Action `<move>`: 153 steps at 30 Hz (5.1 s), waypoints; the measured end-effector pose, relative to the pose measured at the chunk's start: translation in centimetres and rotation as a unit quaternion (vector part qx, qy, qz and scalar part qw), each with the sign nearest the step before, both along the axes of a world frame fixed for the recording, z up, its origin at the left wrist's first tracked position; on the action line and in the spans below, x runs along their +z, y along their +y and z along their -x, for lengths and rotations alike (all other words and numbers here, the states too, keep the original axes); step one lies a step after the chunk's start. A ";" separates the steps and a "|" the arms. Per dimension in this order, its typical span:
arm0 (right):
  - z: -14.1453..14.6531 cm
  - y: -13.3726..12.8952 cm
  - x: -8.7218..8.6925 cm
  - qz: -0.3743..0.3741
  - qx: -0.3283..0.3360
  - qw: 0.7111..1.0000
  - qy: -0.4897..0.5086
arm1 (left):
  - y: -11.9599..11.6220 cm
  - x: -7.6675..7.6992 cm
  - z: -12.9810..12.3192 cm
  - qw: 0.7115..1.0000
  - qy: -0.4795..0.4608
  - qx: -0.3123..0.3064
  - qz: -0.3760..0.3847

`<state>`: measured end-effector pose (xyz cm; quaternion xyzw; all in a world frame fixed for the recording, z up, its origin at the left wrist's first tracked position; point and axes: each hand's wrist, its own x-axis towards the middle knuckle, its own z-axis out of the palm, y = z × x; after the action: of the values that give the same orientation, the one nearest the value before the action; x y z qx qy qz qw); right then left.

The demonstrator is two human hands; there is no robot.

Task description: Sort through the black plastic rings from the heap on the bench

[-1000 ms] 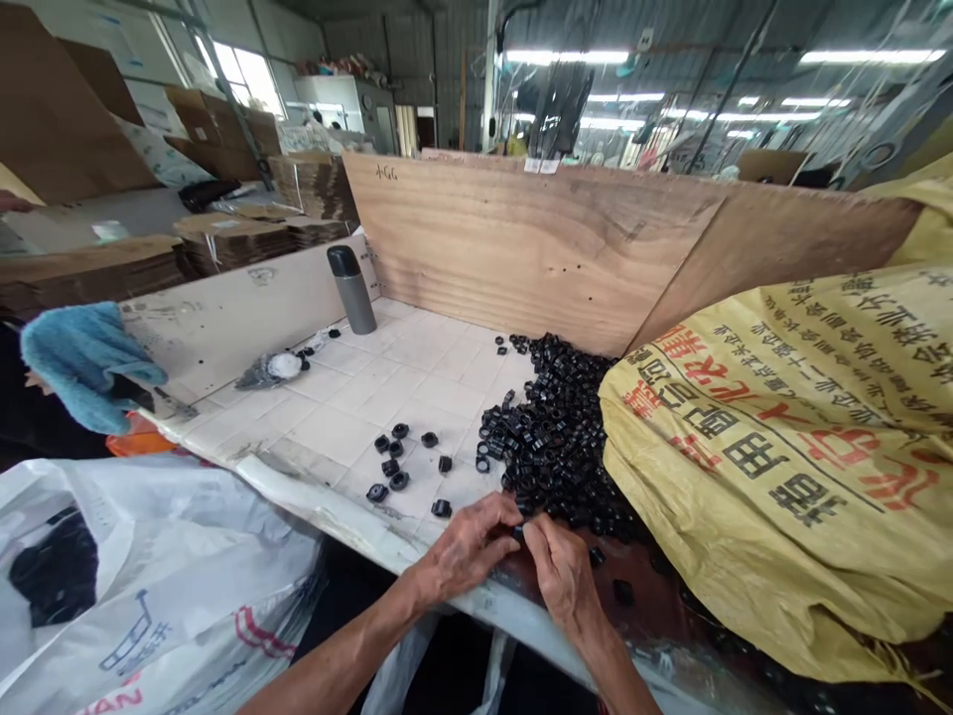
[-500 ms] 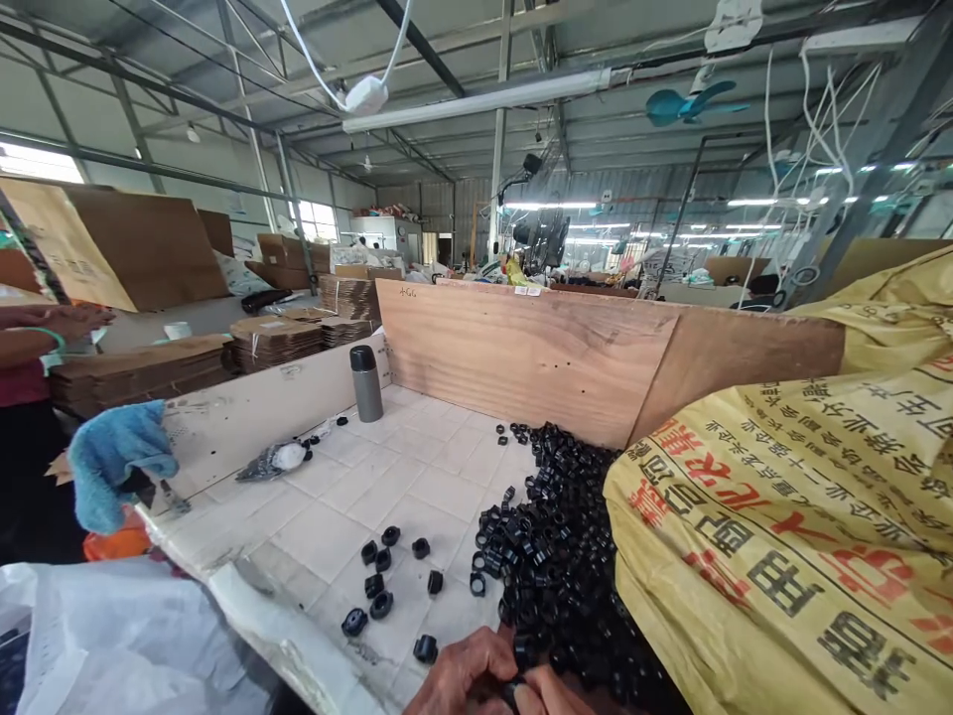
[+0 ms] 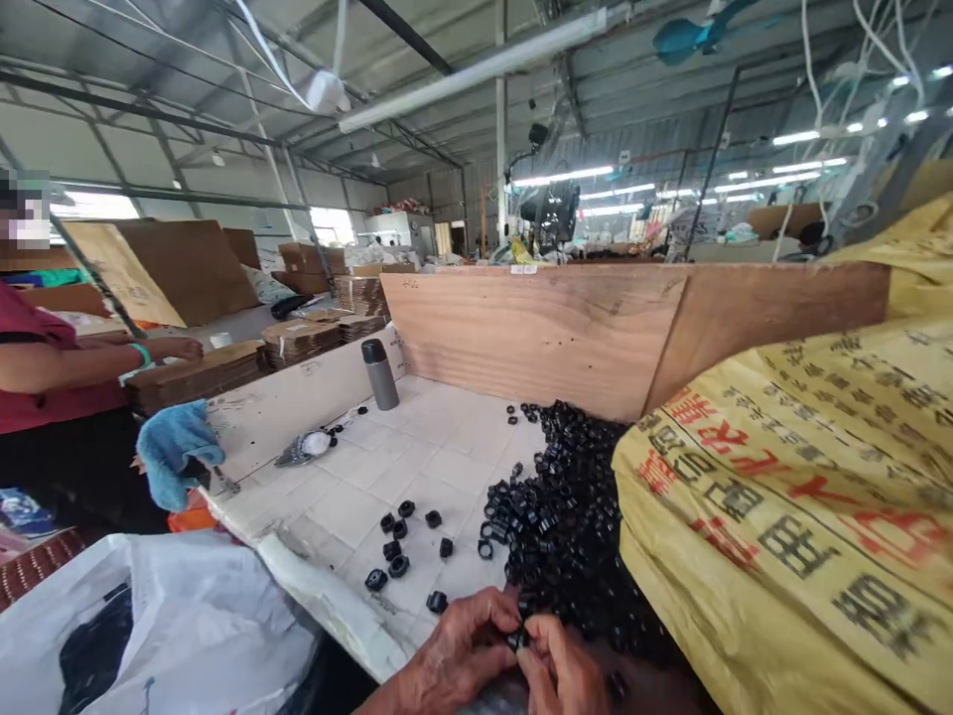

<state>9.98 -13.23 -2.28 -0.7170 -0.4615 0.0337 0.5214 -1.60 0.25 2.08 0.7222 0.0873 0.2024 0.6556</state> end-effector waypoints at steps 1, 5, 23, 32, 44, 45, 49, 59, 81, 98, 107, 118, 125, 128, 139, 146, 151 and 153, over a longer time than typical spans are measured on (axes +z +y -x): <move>0.1 -0.3 1.0 0.008 0.015 1.000 0.005 | 0.0 0.4 0.1 0.999 0.007 -0.005 -0.044; 0.2 -0.8 4.1 0.056 0.017 0.998 0.019 | 0.3 0.8 0.3 0.994 0.010 -0.002 -0.113; 1.0 -0.7 6.5 0.124 -0.018 0.978 0.169 | 0.7 1.4 -0.4 0.999 0.019 -0.031 0.032; 1.6 0.9 6.9 0.174 -0.074 0.964 0.189 | 0.7 -0.1 -0.5 0.992 -0.067 0.007 -0.103; 2.5 0.7 6.7 0.105 -0.098 0.969 0.200 | 0.7 2.0 -0.3 0.996 -0.011 -0.006 0.086; 2.4 0.7 6.7 0.098 -0.095 0.968 0.212 | 0.7 1.9 -0.4 0.996 -0.017 -0.006 0.082; 2.8 1.2 6.4 0.070 -0.095 0.959 0.256 | 0.7 1.6 -0.3 0.999 -0.028 -0.006 0.037; 4.0 2.1 4.6 0.082 -0.140 0.948 0.274 | 0.6 0.1 0.9 0.958 -0.048 -0.018 -0.284; 1.5 -3.1 3.4 0.149 -0.383 0.906 -0.104 | -0.2 1.1 -3.2 0.925 0.039 0.004 -0.378; 2.9 -0.7 5.3 0.010 -0.162 0.945 0.286 | 2.6 1.7 -0.9 0.970 0.073 -0.068 0.223; 3.3 1.1 5.7 -0.081 -0.141 0.941 0.297 | 3.3 2.1 -0.9 0.960 0.035 -0.049 0.275; 3.3 1.9 4.9 -0.035 -0.122 0.968 0.217 | 3.2 2.5 -0.7 0.975 0.053 -0.047 0.210; 3.2 2.3 5.6 0.067 -0.182 0.975 0.107 | 3.0 1.6 -0.9 0.978 0.032 -0.059 0.197; 3.2 2.5 5.8 0.077 -0.215 0.971 0.077 | 2.9 1.3 -1.1 0.979 0.022 -0.064 0.192; 3.6 1.7 6.0 0.056 -0.155 0.976 0.143 | 3.0 0.9 -1.2 0.975 0.000 -0.061 0.215; 3.8 2.0 6.3 0.063 -0.204 0.969 0.126 | 3.0 1.3 -1.2 0.973 0.003 -0.063 0.224; 3.8 1.7 6.4 0.084 -0.186 0.972 0.115 | 3.1 0.9 -1.3 0.978 0.013 -0.044 0.205; 3.8 1.6 6.5 0.072 -0.186 0.972 0.124 | 3.1 0.7 -1.4 0.980 0.016 -0.040 0.196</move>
<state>6.22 -11.59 4.23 -0.8162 -0.2481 0.0575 0.5186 -0.23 3.35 2.82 0.5855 0.1067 0.1437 0.7906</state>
